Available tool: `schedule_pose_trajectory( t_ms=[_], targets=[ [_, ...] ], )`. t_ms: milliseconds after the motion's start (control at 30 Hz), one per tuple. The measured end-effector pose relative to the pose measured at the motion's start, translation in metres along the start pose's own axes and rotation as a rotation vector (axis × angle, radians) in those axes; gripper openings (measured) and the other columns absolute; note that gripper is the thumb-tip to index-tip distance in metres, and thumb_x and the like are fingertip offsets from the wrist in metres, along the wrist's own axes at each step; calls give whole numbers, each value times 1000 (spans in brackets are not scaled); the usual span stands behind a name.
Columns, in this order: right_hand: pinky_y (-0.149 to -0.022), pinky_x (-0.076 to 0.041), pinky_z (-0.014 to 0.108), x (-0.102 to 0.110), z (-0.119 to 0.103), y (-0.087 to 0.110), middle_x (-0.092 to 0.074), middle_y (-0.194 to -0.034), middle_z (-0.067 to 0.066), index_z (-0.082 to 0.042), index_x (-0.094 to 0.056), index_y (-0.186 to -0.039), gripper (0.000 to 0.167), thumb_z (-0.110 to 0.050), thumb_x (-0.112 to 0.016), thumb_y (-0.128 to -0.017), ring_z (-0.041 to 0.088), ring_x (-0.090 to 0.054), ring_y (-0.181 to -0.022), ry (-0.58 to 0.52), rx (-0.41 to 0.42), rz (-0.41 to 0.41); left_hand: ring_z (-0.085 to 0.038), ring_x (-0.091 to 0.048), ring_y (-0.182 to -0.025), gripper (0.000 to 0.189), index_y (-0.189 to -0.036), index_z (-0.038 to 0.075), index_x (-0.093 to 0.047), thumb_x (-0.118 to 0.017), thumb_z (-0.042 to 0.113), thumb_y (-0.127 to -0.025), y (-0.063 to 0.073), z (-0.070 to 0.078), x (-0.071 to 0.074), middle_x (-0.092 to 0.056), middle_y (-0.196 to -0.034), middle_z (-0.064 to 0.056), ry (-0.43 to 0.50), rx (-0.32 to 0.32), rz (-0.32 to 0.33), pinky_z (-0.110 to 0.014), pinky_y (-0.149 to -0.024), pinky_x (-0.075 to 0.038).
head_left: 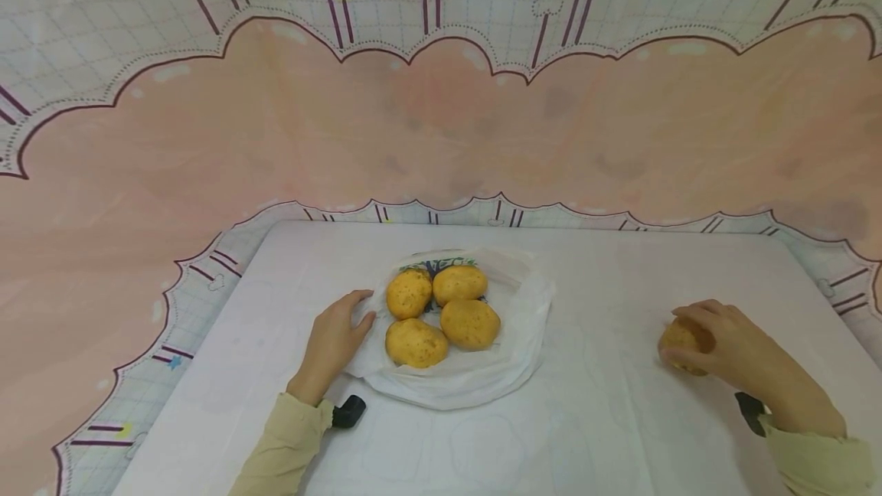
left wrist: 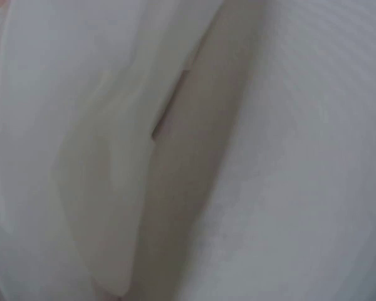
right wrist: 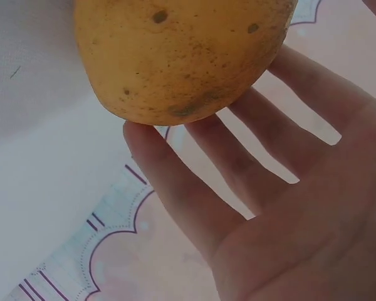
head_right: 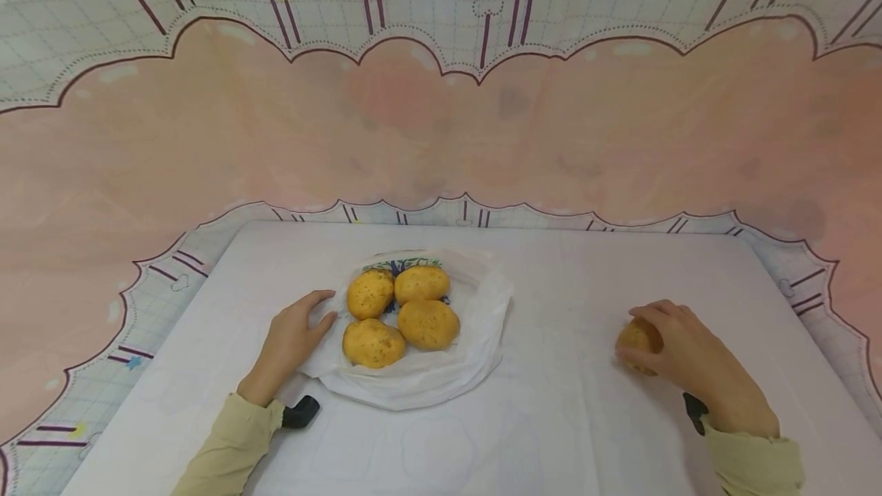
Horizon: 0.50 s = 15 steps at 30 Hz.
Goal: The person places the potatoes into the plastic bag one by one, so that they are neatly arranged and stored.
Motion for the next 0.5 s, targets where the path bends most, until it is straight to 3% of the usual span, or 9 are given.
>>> schedule_pose_trajectory(
  t_ms=[200, 500],
  targets=[
    [-82, -51, 61, 1, 2, -1, -52, -125, 32, 6, -59, -125, 75, -50, -79, -80, 45, -55, -103, -15, -18, 3, -38, -57, -125, 40, -130, 0, -61, -69, 12, -92, 0, 0, 0, -62, -132, -20, -7, 4, 4, -53, -104, -47],
    [-85, -45, 70, 3, 7, 1, -48, -130, 33, 8, -52, -131, 86, -57, -76, -80, 52, -51, -110, -16, -73, -32, -39, -57, -125, 40, -129, 0, -61, -69, 12, -92, 0, 0, -1, -63, -132, -21, -6, 0, 3, -53, -104, -47]
  ],
)
Point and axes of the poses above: each hand's wrist, its own y-axis away from the middle knuckle, its own x-axis out of the back of the hand, z = x × y, the point moved 1 cm from there along -y, towards the middle knuckle
